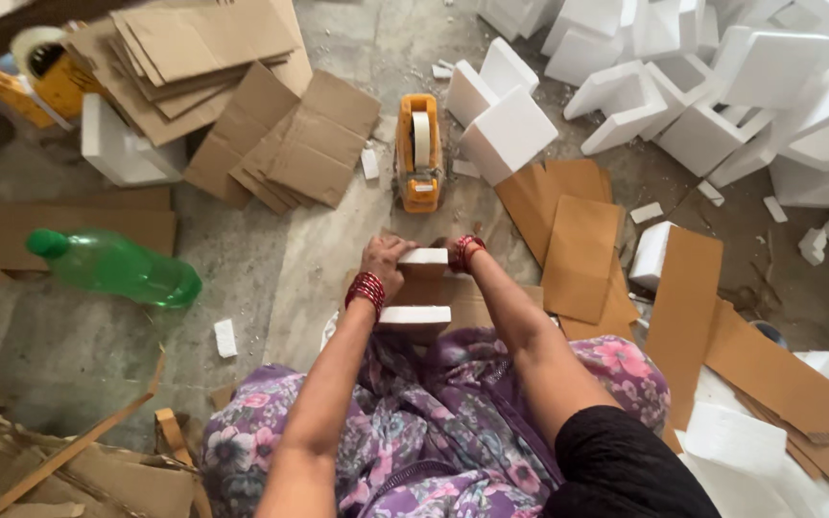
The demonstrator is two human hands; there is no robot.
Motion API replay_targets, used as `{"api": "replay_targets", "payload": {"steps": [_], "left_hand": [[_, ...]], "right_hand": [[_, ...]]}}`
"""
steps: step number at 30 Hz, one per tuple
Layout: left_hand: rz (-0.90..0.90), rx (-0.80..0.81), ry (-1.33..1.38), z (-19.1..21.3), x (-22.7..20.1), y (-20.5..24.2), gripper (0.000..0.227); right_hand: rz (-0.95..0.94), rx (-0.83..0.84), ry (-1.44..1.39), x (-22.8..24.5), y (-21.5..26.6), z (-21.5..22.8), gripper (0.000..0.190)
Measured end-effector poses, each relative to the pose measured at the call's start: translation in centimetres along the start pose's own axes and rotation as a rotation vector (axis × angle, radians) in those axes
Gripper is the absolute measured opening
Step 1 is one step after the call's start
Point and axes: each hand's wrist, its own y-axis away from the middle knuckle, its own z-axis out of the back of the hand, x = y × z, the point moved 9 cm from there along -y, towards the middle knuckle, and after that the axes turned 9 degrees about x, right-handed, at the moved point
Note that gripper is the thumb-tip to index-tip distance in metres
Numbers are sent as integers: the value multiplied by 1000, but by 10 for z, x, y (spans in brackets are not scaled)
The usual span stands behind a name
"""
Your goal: The person assembles small cardboard boxes by inserting white foam inserts into the base and folding the flaps. The person uses a tape dispenser to seal the boxes and places the finished units aside.
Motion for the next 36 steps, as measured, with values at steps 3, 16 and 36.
{"api": "replay_targets", "payload": {"steps": [3,16,36], "left_hand": [[-8,-19,3,-5,1,1,64],[-70,-88,38,-22,25,-10,52],[-15,-12,779,-50,34,-22,51]], "right_hand": [[-55,-113,2,-6,18,-8,30],[679,-418,430,85,108,21,52],[84,-372,-296,60,-9,124,33]]}}
